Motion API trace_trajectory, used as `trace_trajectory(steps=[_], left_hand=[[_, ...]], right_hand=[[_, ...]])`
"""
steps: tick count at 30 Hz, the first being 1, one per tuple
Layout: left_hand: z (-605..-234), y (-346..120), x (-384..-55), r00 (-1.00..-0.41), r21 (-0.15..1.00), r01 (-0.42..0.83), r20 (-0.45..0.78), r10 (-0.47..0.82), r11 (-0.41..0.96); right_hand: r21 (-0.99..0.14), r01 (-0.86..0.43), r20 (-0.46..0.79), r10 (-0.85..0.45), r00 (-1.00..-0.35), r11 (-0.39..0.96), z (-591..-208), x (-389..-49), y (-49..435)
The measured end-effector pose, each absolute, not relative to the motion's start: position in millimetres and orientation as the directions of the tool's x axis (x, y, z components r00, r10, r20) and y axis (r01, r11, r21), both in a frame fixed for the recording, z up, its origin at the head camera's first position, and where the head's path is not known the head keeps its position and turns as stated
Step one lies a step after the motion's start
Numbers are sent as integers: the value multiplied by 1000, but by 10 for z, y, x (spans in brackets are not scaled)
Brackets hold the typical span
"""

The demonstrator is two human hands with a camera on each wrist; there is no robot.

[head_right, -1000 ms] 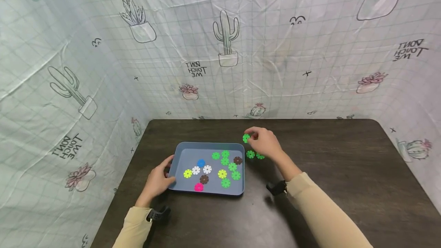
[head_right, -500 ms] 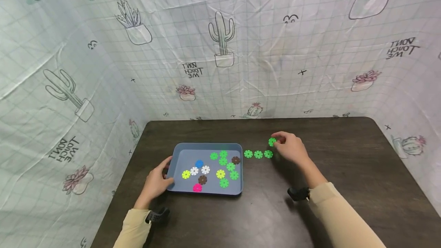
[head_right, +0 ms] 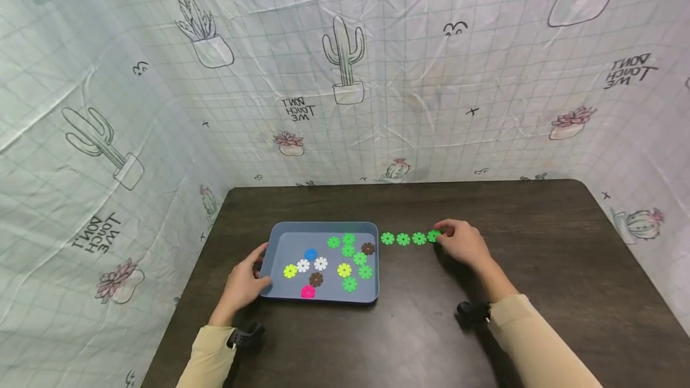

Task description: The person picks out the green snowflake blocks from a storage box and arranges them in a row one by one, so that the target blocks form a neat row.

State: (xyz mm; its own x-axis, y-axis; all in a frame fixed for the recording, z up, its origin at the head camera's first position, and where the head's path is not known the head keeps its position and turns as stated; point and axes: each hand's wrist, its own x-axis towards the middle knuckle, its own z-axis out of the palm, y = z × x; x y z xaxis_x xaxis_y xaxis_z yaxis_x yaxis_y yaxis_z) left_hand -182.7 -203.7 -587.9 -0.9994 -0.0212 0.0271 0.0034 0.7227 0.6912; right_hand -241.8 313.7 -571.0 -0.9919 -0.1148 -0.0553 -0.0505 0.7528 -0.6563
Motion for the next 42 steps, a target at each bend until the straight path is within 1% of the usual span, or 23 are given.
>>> trace_trajectory(steps=[5, 8, 16, 21, 26, 29, 31, 36, 38, 42], left_hand=[[-5883, -2044, -1825, -999, 693, 7, 32, -21, 721], [-5877, -2050, -1820, -999, 693, 2, 31, -27, 721], [-5852, -2056, -1828, -999, 694, -34, 2, -48, 719], [-5833, -2062, -1813, -999, 694, -37, 1, -53, 719], [-5821, -2061, -1813, -999, 695, -34, -1, -47, 718], [-5819, -2059, -1816, -999, 693, -35, -5, -44, 720], [-5815, -2060, -1818, -999, 695, -35, -4, -45, 718], [-5813, -2057, -1835, -999, 692, -21, 4, -33, 722], [-5815, -2053, -1842, -1000, 691, -17, 4, -28, 723], [-5816, -2042, -1848, -1000, 696, -18, 1, -27, 718]], right_hand=[[-631, -47, -85, -129, -988, 775, -5747, -2423, 3115], [-623, -54, -81, -133, -988, 780, -5739, -2419, 3098], [-630, -114, 12, -138, -990, 768, -5599, -2423, 2972], [-657, -183, 46, -204, -978, 732, -5451, -2406, 2731], [-674, -264, 51, -313, -948, 690, -5378, -2378, 2434], [-683, -330, 45, -414, -909, 651, -5350, -2369, 2253], [-691, -376, 34, -492, -870, 617, -5329, -2361, 2134], [-673, -508, 2, -685, -728, 537, -5305, -2350, 1864], [-652, -548, -29, -739, -673, 524, -5303, -2357, 1774], [-606, -600, -102, -798, -593, 523, -5290, -2377, 1615]])
